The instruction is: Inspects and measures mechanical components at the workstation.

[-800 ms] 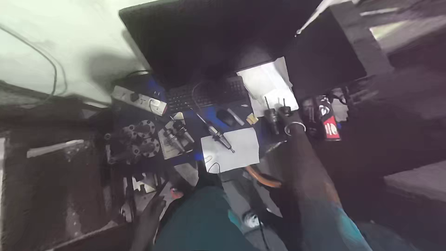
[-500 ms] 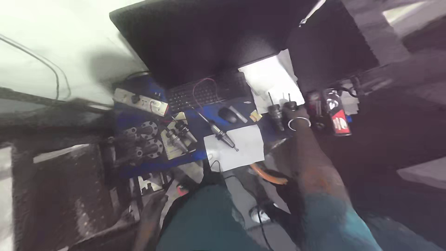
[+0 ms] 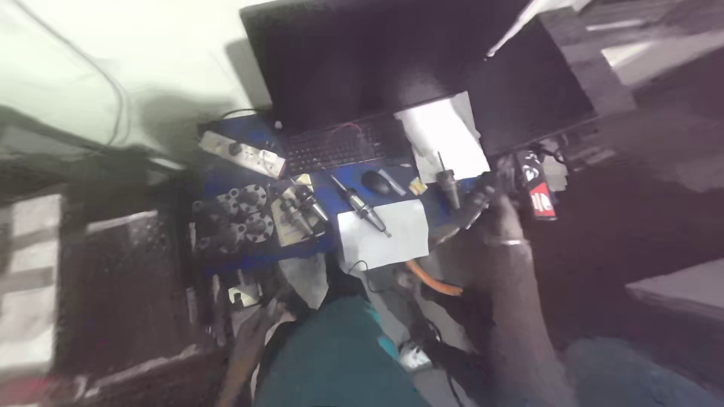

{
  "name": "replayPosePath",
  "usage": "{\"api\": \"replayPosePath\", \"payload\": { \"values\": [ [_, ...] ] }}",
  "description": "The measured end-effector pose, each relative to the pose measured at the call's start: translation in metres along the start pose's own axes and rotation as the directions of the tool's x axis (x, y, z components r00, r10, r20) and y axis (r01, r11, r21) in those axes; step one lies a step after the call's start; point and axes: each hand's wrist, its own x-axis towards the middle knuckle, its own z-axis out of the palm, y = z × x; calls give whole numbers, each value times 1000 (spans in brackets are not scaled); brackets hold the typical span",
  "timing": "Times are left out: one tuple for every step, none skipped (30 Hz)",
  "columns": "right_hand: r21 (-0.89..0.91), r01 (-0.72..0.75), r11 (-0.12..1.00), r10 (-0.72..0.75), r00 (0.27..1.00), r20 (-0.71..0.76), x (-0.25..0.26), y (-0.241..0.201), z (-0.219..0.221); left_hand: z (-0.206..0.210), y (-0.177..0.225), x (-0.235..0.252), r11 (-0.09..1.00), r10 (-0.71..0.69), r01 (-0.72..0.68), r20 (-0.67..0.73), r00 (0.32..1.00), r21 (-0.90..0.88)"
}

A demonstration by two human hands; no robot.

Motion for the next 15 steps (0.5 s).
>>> {"api": "replayPosePath", "payload": {
  "values": [
    [137,-43,990,28,993,112,-22,4,17,-1,4,-1,999,36,-35,33,999,-32],
    [213,-103,972,63,981,186,-44,6,38,-3,8,-3,994,85,-80,72,994,-68],
    [254,-164,953,97,961,258,-66,11,59,-5,15,-9,988,125,-115,103,987,-99],
    [254,-210,944,120,937,329,-87,16,80,-10,23,-16,982,153,-134,139,979,-133],
    [250,-241,938,126,907,401,-106,21,104,-16,31,-25,971,190,-158,180,965,-178],
    [251,-265,931,118,869,480,-127,26,128,-23,37,-36,957,245,-194,235,941,-217],
    [243,-272,931,95,824,558,-147,29,153,-32,43,-48,940,309,-248,284,907,-233],
    [239,-273,932,56,759,649,-166,28,179,-42,49,-61,919,382,-320,318,868,-228],
    [227,-263,938,19,690,723,-187,25,204,-51,54,-76,892,451,-398,344,824,-216],
    [217,-242,946,-16,632,775,-210,18,231,-60,58,-92,859,512,-461,362,779,-222],
    [216,-209,954,-60,574,817,-233,8,257,-70,63,-112,832,554,-501,367,747,-237],
    [227,-164,960,-113,514,850,-257,-2,281,-79,69,-135,816,577,-521,359,733,-249],
    [249,-96,964,-184,436,881,-279,-12,303,-88,71,-156,787,617,-554,340,709,-272],
    [287,-23,958,-263,343,902,-301,-22,326,-95,69,-175,736,677,-606,304,670,-303],
    [337,39,941,-335,254,907,-322,-31,348,-103,67,-192,685,728,-652,269,631,-325]
  ]
}}
